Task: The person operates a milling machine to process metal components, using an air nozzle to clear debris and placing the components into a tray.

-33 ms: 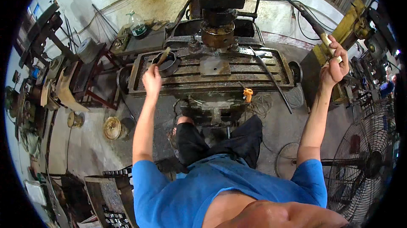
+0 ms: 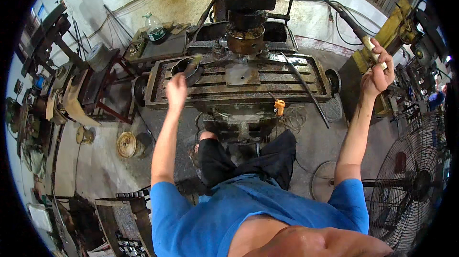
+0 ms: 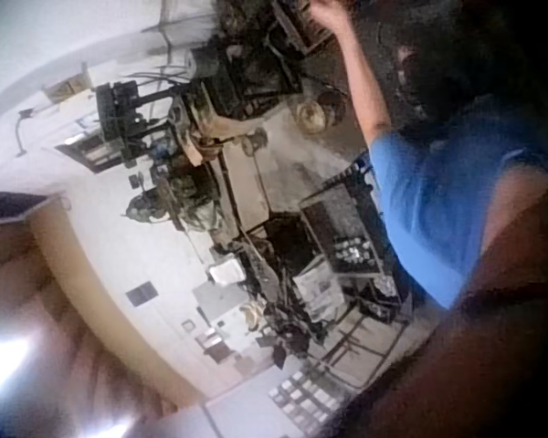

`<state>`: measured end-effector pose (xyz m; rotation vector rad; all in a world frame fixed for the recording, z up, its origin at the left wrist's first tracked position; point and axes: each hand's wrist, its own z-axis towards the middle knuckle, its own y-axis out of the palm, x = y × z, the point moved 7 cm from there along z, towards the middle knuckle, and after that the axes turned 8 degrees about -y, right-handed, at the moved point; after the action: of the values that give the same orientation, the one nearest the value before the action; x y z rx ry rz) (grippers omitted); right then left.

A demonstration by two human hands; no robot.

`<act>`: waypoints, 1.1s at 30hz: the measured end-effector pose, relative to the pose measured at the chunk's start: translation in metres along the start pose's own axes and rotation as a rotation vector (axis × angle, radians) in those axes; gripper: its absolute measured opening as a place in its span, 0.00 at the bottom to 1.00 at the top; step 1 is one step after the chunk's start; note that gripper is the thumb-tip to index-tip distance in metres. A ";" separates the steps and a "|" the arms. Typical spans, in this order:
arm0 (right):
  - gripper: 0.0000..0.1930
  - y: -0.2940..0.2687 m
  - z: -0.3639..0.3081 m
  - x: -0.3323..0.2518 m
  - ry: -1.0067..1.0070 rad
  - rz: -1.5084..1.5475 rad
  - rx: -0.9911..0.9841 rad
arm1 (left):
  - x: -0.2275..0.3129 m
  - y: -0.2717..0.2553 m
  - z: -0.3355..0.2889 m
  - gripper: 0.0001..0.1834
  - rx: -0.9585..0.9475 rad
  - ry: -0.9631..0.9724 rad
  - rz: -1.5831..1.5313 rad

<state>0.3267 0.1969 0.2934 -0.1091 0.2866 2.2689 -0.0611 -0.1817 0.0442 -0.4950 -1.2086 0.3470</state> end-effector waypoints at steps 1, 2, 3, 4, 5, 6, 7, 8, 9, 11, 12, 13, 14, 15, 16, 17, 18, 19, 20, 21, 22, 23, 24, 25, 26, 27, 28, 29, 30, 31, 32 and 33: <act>0.06 0.003 0.002 0.002 -0.002 0.029 0.018 | 0.004 0.020 -0.010 0.12 -0.086 0.024 -0.126; 0.06 0.002 0.001 0.003 -0.002 0.046 0.037 | 0.026 0.038 -0.023 0.12 -0.148 -0.001 -0.192; 0.06 -0.002 -0.006 0.003 0.004 0.009 0.055 | 0.045 0.054 -0.027 0.12 -0.147 0.072 -0.138; 0.06 -0.001 -0.008 0.004 0.020 0.017 0.057 | 0.055 0.069 -0.026 0.12 -0.145 0.114 -0.157; 0.07 -0.001 -0.009 0.003 0.031 0.022 0.058 | 0.068 0.080 -0.023 0.12 -0.134 0.146 -0.159; 0.07 -0.002 -0.009 0.002 0.041 0.021 0.056 | 0.082 0.088 -0.021 0.13 -0.088 0.200 -0.121; 0.06 -0.001 -0.008 0.003 0.064 0.013 0.037 | 0.085 0.097 -0.015 0.12 -0.077 0.178 -0.091; 0.07 0.000 -0.007 0.003 0.058 0.021 0.031 | 0.086 0.106 -0.009 0.12 -0.066 0.156 -0.062; 0.07 0.000 -0.008 0.003 0.054 0.030 0.030 | 0.086 0.113 -0.005 0.12 -0.040 0.151 -0.060; 0.09 0.001 -0.008 0.003 0.033 0.027 0.046 | 0.082 0.124 0.000 0.12 0.015 0.140 -0.058; 0.08 0.001 -0.009 0.003 0.029 0.023 0.058 | 0.083 0.131 -0.001 0.12 -0.011 0.137 -0.030; 0.08 0.001 -0.009 0.001 0.026 0.020 0.069 | 0.082 0.137 -0.002 0.12 -0.035 0.134 -0.001; 0.08 0.001 -0.010 0.001 0.022 0.018 0.079 | 0.081 0.141 -0.003 0.12 -0.059 0.129 0.027; 0.08 0.002 -0.013 0.001 0.033 0.012 0.086 | 0.081 0.141 -0.005 0.12 -0.047 0.143 0.007; 0.08 0.002 -0.016 0.001 0.043 0.007 0.092 | 0.081 0.141 -0.008 0.12 -0.034 0.156 -0.014; 0.07 0.002 -0.018 0.002 0.054 0.003 0.097 | 0.080 0.139 -0.009 0.12 -0.021 0.168 -0.035; 0.07 0.000 -0.020 0.002 0.058 0.014 0.098 | 0.081 0.139 -0.010 0.12 -0.038 0.153 -0.050; 0.07 0.000 -0.021 0.003 0.061 0.025 0.098 | 0.082 0.138 -0.010 0.12 -0.054 0.139 -0.065; 0.07 -0.001 -0.024 0.003 0.065 0.036 0.098 | 0.082 0.137 -0.011 0.12 -0.070 0.123 -0.080; 0.07 -0.001 -0.025 0.004 0.071 0.040 0.096 | 0.081 0.137 -0.011 0.12 -0.080 0.121 -0.085; 0.07 -0.002 -0.027 0.006 0.077 0.045 0.093 | 0.078 0.137 -0.011 0.12 -0.090 0.119 -0.090; 0.06 -0.002 -0.029 0.007 0.083 0.050 0.090 | 0.076 0.137 -0.012 0.12 -0.100 0.117 -0.095; 0.06 -0.003 -0.030 0.007 0.088 0.040 0.095 | 0.078 0.135 -0.014 0.12 -0.115 0.111 -0.097; 0.06 -0.003 -0.032 0.006 0.093 0.031 0.100 | 0.080 0.132 -0.018 0.12 -0.130 0.106 -0.098; 0.06 -0.004 -0.033 0.007 0.098 0.022 0.105 | 0.081 0.130 -0.021 0.12 -0.145 0.100 -0.100; 0.06 -0.004 -0.034 0.008 0.091 0.028 0.095 | 0.075 0.130 -0.021 0.12 -0.170 0.093 -0.109; 0.06 -0.003 -0.036 0.008 0.090 0.037 0.091 | 0.066 0.131 -0.022 0.13 -0.195 0.087 -0.118; 0.06 -0.003 -0.037 0.009 0.088 0.046 0.087 | 0.059 0.132 -0.022 0.13 -0.220 0.081 -0.127; 0.05 -0.002 -0.039 0.010 0.088 0.051 0.083 | 0.056 0.130 -0.026 0.13 -0.287 0.007 -0.189; 0.05 -0.003 -0.041 0.009 0.086 0.051 0.084 | 0.060 0.125 -0.033 0.13 -0.358 -0.064 -0.251; 0.05 -0.004 -0.043 0.008 0.084 0.050 0.086 | 0.063 0.121 -0.041 0.13 -0.429 -0.134 -0.312; 0.05 -0.004 -0.044 0.008 0.083 0.053 0.085 | 0.067 0.114 -0.046 0.14 -0.452 -0.109 -0.387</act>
<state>0.3235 0.1944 0.2488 -0.1533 0.4344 2.3041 0.0048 -0.0596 0.0246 -0.6191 -1.4627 -0.2399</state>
